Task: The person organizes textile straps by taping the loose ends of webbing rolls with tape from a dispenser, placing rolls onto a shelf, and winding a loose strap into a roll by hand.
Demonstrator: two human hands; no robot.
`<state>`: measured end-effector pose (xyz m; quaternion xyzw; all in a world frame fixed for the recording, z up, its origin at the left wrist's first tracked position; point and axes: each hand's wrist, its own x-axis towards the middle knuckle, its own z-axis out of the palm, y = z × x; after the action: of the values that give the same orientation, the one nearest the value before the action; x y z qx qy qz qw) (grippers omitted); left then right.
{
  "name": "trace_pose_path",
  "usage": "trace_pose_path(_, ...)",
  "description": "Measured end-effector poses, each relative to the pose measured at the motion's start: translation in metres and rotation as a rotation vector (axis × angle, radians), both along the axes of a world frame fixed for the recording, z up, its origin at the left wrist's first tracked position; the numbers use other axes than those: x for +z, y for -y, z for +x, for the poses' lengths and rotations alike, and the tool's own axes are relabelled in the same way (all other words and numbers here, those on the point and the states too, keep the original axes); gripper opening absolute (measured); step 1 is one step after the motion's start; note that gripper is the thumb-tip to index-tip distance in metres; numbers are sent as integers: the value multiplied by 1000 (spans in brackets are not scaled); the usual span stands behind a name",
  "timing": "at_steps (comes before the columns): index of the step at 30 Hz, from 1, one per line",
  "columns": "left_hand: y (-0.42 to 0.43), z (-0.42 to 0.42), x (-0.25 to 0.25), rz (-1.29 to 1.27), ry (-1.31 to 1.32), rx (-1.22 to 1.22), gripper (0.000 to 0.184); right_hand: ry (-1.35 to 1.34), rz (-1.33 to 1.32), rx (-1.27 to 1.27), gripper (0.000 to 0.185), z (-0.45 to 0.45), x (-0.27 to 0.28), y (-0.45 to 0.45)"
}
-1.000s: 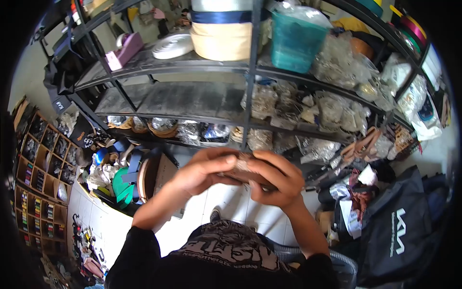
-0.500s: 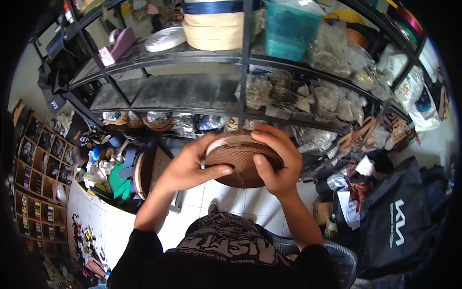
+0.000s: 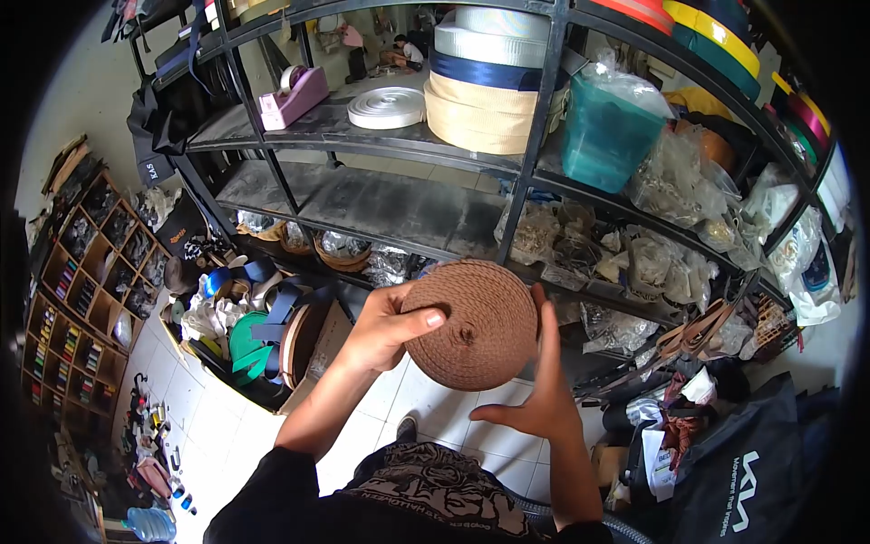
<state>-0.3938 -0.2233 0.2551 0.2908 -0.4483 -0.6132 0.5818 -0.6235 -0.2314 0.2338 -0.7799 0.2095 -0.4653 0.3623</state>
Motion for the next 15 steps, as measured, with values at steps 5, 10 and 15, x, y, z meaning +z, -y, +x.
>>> trace_pose_path(5, 4, -10, 6, -31, -90, 35, 44, 64, -34, -195, 142, 24, 3, 1)
trace_pose_path(10, 13, -19, 15, -89, -97, 117, 40, -2, -288, -410, 139, 35, 25, 4)
trace_pose_path(15, 34, -47, 40, -172, -231, 93, 36, 192, -311, -667, 128, 29, 26, 8)
